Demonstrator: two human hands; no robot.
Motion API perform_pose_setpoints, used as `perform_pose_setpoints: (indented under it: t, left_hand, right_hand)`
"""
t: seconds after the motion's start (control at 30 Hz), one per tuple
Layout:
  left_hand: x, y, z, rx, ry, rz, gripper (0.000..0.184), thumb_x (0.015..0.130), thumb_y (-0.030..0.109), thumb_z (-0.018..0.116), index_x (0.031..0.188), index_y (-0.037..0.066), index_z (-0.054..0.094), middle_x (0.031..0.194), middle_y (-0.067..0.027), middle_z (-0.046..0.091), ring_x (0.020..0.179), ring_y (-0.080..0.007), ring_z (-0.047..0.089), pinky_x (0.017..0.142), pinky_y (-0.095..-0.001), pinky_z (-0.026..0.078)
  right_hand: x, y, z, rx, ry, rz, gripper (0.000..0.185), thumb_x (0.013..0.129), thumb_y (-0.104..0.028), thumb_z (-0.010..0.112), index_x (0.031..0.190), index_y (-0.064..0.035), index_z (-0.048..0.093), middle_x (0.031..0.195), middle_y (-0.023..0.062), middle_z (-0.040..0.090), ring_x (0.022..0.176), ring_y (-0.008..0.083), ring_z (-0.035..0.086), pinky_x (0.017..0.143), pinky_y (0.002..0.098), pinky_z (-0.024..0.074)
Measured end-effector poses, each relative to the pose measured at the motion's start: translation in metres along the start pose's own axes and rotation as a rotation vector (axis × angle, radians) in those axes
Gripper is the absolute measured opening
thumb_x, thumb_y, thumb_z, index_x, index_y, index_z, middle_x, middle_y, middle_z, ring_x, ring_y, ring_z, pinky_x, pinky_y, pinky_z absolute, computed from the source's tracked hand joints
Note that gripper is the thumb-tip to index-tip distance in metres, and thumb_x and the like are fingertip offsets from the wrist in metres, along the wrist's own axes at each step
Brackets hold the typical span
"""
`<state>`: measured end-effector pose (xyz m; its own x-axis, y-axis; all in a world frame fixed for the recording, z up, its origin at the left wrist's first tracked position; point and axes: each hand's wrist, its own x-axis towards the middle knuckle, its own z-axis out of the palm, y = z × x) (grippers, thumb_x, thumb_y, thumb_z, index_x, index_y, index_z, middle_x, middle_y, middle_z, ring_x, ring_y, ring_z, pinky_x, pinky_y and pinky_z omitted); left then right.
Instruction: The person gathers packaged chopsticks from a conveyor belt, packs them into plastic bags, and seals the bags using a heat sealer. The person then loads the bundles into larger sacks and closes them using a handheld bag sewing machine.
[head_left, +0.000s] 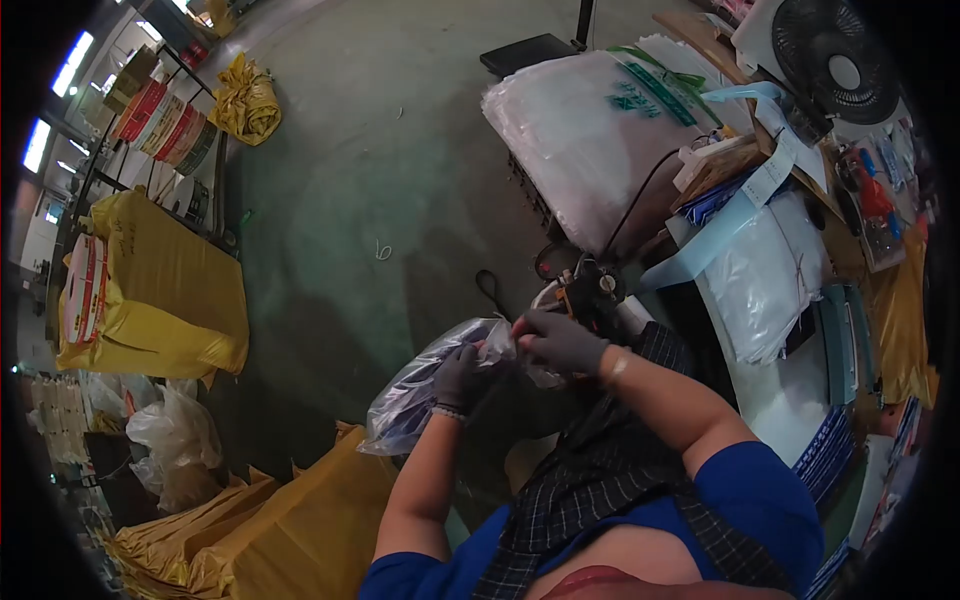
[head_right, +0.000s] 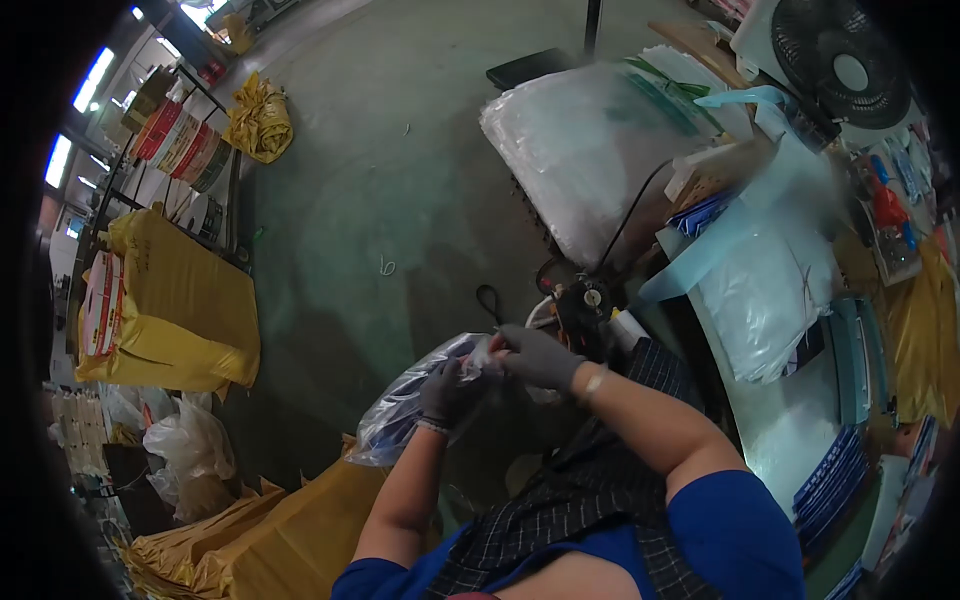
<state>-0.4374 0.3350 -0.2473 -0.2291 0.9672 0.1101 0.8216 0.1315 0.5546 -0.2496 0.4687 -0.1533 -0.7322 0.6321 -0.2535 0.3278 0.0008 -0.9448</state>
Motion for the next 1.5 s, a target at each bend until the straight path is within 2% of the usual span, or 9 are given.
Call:
perform_pose_setpoints:
  t: [0.1, 0.2, 0.23, 0.4, 0.47, 0.87, 0.93, 1.33, 1.5]
  left_hand:
    - [0.012, 0.011, 0.004, -0.097, 0.028, -0.027, 0.034, 0.074, 0.037, 0.071, 0.095, 0.010, 0.063, 0.087, -0.0147, 0.064, 0.078, -0.0351, 0.063, 0.065, -0.0427, 0.050]
    - [0.027, -0.008, 0.041, -0.087, 0.104, -0.029, 0.019, 0.076, 0.020, 0.062, 0.093, 0.012, 0.063, 0.082, -0.0144, 0.064, 0.079, -0.0349, 0.063, 0.065, -0.0429, 0.050]
    - [0.037, -0.007, 0.044, -0.083, 0.103, -0.034, 0.018, 0.076, 0.017, 0.061, 0.094, 0.012, 0.063, 0.081, -0.0152, 0.064, 0.079, -0.0351, 0.063, 0.065, -0.0428, 0.050]
    - [0.039, -0.005, 0.038, -0.003, -0.002, -0.087, 0.023, 0.075, 0.019, 0.063, 0.096, 0.012, 0.064, 0.089, -0.0118, 0.064, 0.081, -0.0318, 0.063, 0.066, -0.0418, 0.051]
    - [0.035, 0.005, 0.016, -0.063, 0.068, -0.020, 0.033, 0.071, 0.025, 0.069, 0.101, 0.012, 0.065, 0.092, -0.0118, 0.064, 0.082, -0.0309, 0.064, 0.067, -0.0406, 0.051]
    - [0.028, 0.070, 0.014, -0.123, 0.158, 0.133, 0.017, 0.076, 0.017, 0.067, 0.092, 0.012, 0.065, 0.087, -0.0103, 0.062, 0.075, -0.0299, 0.062, 0.063, -0.0392, 0.050]
    - [0.022, 0.074, 0.015, -0.125, 0.190, 0.144, 0.015, 0.078, 0.020, 0.065, 0.091, 0.013, 0.064, 0.085, -0.0089, 0.062, 0.073, -0.0304, 0.062, 0.060, -0.0387, 0.049]
    - [-0.059, 0.044, -0.123, -0.052, -0.031, -0.008, 0.035, 0.087, 0.020, 0.056, 0.120, 0.009, 0.059, 0.103, -0.0177, 0.064, 0.093, -0.0364, 0.060, 0.078, -0.0442, 0.047]
    - [-0.157, -0.070, -0.164, 0.043, -0.074, -0.600, 0.059, 0.084, 0.024, 0.062, 0.136, 0.003, 0.042, 0.111, -0.0189, 0.059, 0.096, -0.0353, 0.059, 0.082, -0.0438, 0.046]
  right_hand:
    - [-0.036, -0.034, -0.077, -0.792, 0.073, 0.281, 0.033, 0.083, -0.032, 0.063, 0.095, -0.0020, 0.063, 0.083, 0.0185, 0.064, 0.088, 0.0323, 0.064, 0.078, 0.0410, 0.0496]
    - [-0.029, 0.040, -0.102, -0.749, 0.037, 0.604, 0.040, 0.081, -0.038, 0.066, 0.099, -0.0018, 0.065, 0.084, 0.0142, 0.066, 0.084, 0.0281, 0.065, 0.080, 0.0368, 0.0489]
    - [-0.023, 0.104, -0.098, -0.406, 0.116, 0.381, 0.046, 0.080, -0.048, 0.064, 0.091, -0.0029, 0.068, 0.091, 0.0182, 0.067, 0.085, 0.0322, 0.065, 0.077, 0.0386, 0.0495]
    - [-0.019, 0.084, -0.052, -0.140, 0.318, 0.547, 0.035, 0.078, -0.034, 0.064, 0.096, -0.0038, 0.066, 0.094, 0.0171, 0.067, 0.091, 0.0328, 0.063, 0.083, 0.0379, 0.0477]
    - [-0.021, 0.065, -0.056, -0.472, 0.222, 0.274, 0.028, 0.077, -0.020, 0.069, 0.100, -0.0038, 0.065, 0.082, 0.0083, 0.067, 0.079, 0.0176, 0.063, 0.070, 0.0311, 0.0493]
    - [-0.038, -0.032, -0.049, -0.938, 0.256, -0.745, 0.034, 0.079, -0.022, 0.062, 0.110, -0.0086, 0.060, 0.110, 0.0121, 0.061, 0.101, 0.0307, 0.058, 0.089, 0.0406, 0.0460]
    - [-0.038, -0.035, -0.041, -0.382, 0.027, -0.531, 0.035, 0.077, -0.020, 0.065, 0.109, -0.0065, 0.059, 0.107, 0.0128, 0.061, 0.099, 0.0305, 0.058, 0.088, 0.0396, 0.0464]
    - [-0.044, -0.059, -0.001, -0.013, -0.047, 0.176, 0.021, 0.073, -0.008, 0.059, 0.092, -0.0006, 0.060, 0.074, 0.0111, 0.063, 0.069, 0.0219, 0.062, 0.063, 0.0332, 0.0506]
    - [-0.040, -0.063, 0.010, -0.025, -0.020, 0.112, 0.015, 0.071, -0.004, 0.057, 0.085, 0.0006, 0.060, 0.067, 0.0070, 0.060, 0.057, 0.0160, 0.059, 0.051, 0.0290, 0.0468]
